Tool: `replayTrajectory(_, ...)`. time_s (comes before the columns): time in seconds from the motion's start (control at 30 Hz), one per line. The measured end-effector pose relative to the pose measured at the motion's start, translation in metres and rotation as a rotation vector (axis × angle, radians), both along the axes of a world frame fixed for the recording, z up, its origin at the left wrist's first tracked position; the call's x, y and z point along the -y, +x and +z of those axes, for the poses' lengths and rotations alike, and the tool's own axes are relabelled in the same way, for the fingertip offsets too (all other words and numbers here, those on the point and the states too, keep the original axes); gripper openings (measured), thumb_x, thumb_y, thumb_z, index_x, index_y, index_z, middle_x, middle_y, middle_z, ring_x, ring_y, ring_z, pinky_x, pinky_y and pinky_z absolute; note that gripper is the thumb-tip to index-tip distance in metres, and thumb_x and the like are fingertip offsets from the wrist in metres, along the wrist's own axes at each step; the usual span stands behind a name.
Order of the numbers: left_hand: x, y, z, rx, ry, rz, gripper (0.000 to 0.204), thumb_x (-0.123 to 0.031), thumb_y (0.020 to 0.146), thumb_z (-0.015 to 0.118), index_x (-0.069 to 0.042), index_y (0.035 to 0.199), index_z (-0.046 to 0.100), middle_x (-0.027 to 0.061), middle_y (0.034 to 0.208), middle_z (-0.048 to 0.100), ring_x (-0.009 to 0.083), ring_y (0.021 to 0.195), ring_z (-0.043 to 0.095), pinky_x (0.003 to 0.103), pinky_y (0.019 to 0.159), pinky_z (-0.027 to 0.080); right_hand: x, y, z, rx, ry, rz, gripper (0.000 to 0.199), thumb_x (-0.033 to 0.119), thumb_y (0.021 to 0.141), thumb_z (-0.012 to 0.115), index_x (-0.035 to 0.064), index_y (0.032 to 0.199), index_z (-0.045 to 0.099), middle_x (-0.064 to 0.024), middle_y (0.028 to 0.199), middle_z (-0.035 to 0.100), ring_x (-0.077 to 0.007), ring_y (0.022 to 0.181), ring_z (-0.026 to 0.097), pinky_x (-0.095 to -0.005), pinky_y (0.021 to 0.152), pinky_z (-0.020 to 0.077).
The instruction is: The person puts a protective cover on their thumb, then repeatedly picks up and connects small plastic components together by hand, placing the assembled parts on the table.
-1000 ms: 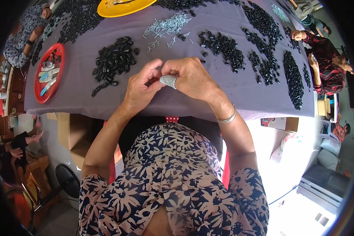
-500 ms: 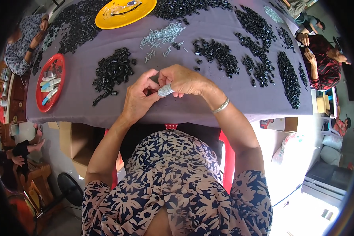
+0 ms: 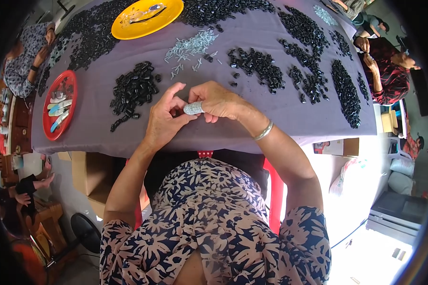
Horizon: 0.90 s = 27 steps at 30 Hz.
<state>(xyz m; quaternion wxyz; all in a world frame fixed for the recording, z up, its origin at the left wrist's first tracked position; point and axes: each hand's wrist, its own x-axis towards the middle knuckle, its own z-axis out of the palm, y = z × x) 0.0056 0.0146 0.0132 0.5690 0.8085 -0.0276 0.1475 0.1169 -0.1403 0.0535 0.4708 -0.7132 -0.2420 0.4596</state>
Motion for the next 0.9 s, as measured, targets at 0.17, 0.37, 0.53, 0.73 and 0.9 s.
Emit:
replayTrajectory(0.17, 0.0, 0.004, -0.003, -0.084, -0.056, -0.016, 0.061, -0.007, 0.075, 0.077, 0.0, 0.129, 0.05, 0.0087, 0.084, 0.07, 0.0169, 0.076, 0.068, 0.031, 0.071, 0.052, 0.002, -0.001, -0.002, 0.018, -0.005, 0.018, 0.016, 0.019, 0.087, 0.066, 0.0043, 0.083, 0.061, -0.0004, 0.068, 0.058, -0.0055, 0.045, 0.051, -0.0204, 0.039, 0.0381)
replayTrajectory(0.37, -0.004, 0.003, -0.003, -0.047, 0.105, -0.041, 0.061, 0.003, 0.073, 0.076, -0.001, 0.129, 0.051, 0.0028, 0.083, 0.066, 0.0089, 0.07, 0.058, 0.025, 0.067, 0.049, -0.002, -0.01, -0.002, 0.114, -0.036, -0.007, 0.011, 0.013, 0.088, 0.063, 0.0028, 0.091, 0.061, -0.0016, 0.067, 0.057, -0.007, 0.044, 0.048, -0.0237, 0.036, 0.0372)
replayTrajectory(0.53, -0.007, 0.006, -0.005, -0.039, 0.05, -0.098, 0.061, 0.004, 0.074, 0.075, -0.001, 0.129, 0.05, 0.0039, 0.084, 0.065, 0.0104, 0.073, 0.059, 0.025, 0.069, 0.05, 0.0, -0.016, -0.001, 0.154, -0.007, -0.062, 0.011, 0.01, 0.089, 0.062, 0.0026, 0.096, 0.062, -0.0027, 0.069, 0.058, -0.008, 0.046, 0.049, -0.0252, 0.037, 0.0405)
replayTrajectory(0.73, -0.013, 0.006, -0.006, 0.122, 0.126, 0.016, 0.027, -0.001, 0.076, 0.072, -0.003, 0.101, 0.064, 0.0088, 0.082, 0.065, 0.021, 0.072, 0.066, 0.031, 0.067, 0.052, 0.027, -0.019, -0.01, 0.161, 0.199, -0.436, 0.01, 0.014, 0.095, 0.061, 0.0054, 0.1, 0.063, -0.0021, 0.073, 0.059, -0.0052, 0.05, 0.052, -0.0206, 0.041, 0.0442)
replayTrajectory(0.9, -0.036, 0.003, 0.011, 0.255, 0.497, 0.373, 0.017, 0.001, 0.076, 0.068, -0.004, 0.092, 0.067, 0.0123, 0.085, 0.061, 0.0322, 0.076, 0.063, 0.037, 0.069, 0.051, 0.08, 0.021, -0.012, 0.601, 0.179, -0.57, 0.006, 0.008, 0.093, 0.062, 0.0049, 0.097, 0.066, -0.0011, 0.078, 0.06, -0.0046, 0.061, 0.055, -0.022, 0.05, 0.0469)
